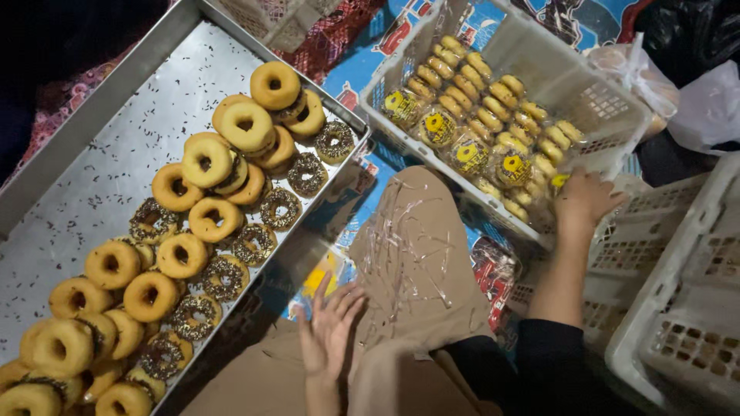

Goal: The person sits on the floor and repeatedly picks donuts from a metal tray, places them into small clear plastic bags, and sets the filled bags into a white basket. The donuts include plain and seeded varieties.

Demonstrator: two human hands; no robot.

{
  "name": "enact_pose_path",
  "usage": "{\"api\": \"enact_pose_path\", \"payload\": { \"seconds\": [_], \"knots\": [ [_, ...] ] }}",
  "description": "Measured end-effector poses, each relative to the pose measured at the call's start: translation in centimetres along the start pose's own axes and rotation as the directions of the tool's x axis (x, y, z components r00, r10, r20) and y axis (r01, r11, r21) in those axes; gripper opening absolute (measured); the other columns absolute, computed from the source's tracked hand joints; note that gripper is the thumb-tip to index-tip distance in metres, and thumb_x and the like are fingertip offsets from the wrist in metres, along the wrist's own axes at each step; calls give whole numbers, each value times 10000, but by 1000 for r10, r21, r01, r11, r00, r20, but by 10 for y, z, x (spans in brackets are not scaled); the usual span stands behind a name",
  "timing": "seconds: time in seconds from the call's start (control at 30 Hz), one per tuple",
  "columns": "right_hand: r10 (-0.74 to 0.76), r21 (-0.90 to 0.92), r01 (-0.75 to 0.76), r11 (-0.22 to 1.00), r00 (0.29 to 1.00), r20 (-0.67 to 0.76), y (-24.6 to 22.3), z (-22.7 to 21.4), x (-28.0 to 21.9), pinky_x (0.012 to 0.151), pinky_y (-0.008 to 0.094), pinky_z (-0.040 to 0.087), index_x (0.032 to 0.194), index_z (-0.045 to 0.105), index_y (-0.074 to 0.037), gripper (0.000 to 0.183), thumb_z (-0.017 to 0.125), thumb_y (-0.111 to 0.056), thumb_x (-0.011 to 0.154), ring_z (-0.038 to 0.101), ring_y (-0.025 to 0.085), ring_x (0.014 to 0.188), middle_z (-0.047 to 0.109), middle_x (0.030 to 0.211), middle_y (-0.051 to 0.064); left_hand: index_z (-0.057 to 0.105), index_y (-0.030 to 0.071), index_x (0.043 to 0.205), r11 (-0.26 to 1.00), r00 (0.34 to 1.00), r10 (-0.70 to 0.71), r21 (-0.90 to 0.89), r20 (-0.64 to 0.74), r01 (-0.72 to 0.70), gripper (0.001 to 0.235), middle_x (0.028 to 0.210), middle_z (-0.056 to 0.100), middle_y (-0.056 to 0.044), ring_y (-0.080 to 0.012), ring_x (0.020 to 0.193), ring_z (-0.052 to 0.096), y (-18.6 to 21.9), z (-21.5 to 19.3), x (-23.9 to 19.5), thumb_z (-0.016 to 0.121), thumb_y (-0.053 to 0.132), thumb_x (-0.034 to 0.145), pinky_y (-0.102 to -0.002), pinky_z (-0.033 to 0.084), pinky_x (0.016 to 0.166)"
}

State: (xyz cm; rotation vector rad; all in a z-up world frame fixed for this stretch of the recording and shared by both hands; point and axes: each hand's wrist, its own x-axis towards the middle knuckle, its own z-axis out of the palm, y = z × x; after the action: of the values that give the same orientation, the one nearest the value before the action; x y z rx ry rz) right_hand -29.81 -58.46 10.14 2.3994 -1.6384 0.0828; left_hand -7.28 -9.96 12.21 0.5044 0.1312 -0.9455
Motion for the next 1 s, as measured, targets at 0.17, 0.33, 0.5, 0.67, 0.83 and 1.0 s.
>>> {"api": "enact_pose_path", "payload": {
  "seconds": [0.17, 0.33, 0.5, 0.67, 0.83, 1.0],
  "knots": [
    [-222, 463, 118, 878, 959, 176, 21, 88, -5, 1117, 588, 430, 1485, 567, -144, 962, 864, -255, 578, 541, 433, 1300, 622, 1383, 227, 384, -4, 1502, 998, 971, 36, -51, -235, -49, 914, 1342, 541, -295, -413, 1290, 506, 6, -49, -27, 431, 722, 948, -539, 302, 1175],
    [-306, 195, 258, 946, 909, 281, 22, 72, 21, 1060, 532, 404, 1537, 444, -36, 1183, 973, -209, 493, 534, 451, 1251, 577, 1368, 294, 396, -29, 1505, 980, 942, 132, -101, -309, -171, 875, 1325, 545, -257, -395, 1268, 501, 8, -90, -51, 442, 678, 990, -547, 292, 1164],
    [-372, 708, 181, 683, 920, 124, -17, 54, 52, 1112, 454, 491, 1473, 513, -54, 740, 787, -397, 878, 648, 355, 1258, 666, 1362, 224, 392, -41, 1501, 961, 910, 185, -128, -371, -247, 815, 1338, 549, -217, -357, 1266, 504, 3, -116, -62, 492, 601, 1010, -544, 321, 1151],
    [-464, 461, 322, 827, 854, 235, -52, 47, 55, 980, 487, 494, 1349, 614, -57, 1004, 946, -417, 472, 640, 401, 1163, 676, 1284, 227, 453, -26, 1414, 930, 887, 211, -194, -411, -311, 726, 1283, 572, -210, -364, 1210, 538, -6, -129, -66, 522, 570, 1005, -536, 370, 1118],
    [-431, 529, 238, 814, 859, 277, -51, 47, 28, 968, 486, 521, 1285, 631, -8, 721, 892, -332, 696, 656, 375, 1127, 682, 1235, 255, 517, -13, 1351, 900, 879, 254, -233, -404, -367, 624, 1241, 599, -204, -352, 1173, 560, -13, -148, -71, 530, 524, 1034, -509, 406, 1076],
    [-402, 426, 355, 832, 915, 24, -59, -16, 20, 943, 479, 527, 1231, 655, -18, 570, 837, -286, 763, 655, 372, 1102, 685, 1203, 237, 540, -8, 1313, 931, 839, 321, -18, -440, -366, 533, 1183, 647, -175, -319, 1113, 615, -25, -164, -72, 524, 447, 1037, -466, 451, 1028]
  ]
}}
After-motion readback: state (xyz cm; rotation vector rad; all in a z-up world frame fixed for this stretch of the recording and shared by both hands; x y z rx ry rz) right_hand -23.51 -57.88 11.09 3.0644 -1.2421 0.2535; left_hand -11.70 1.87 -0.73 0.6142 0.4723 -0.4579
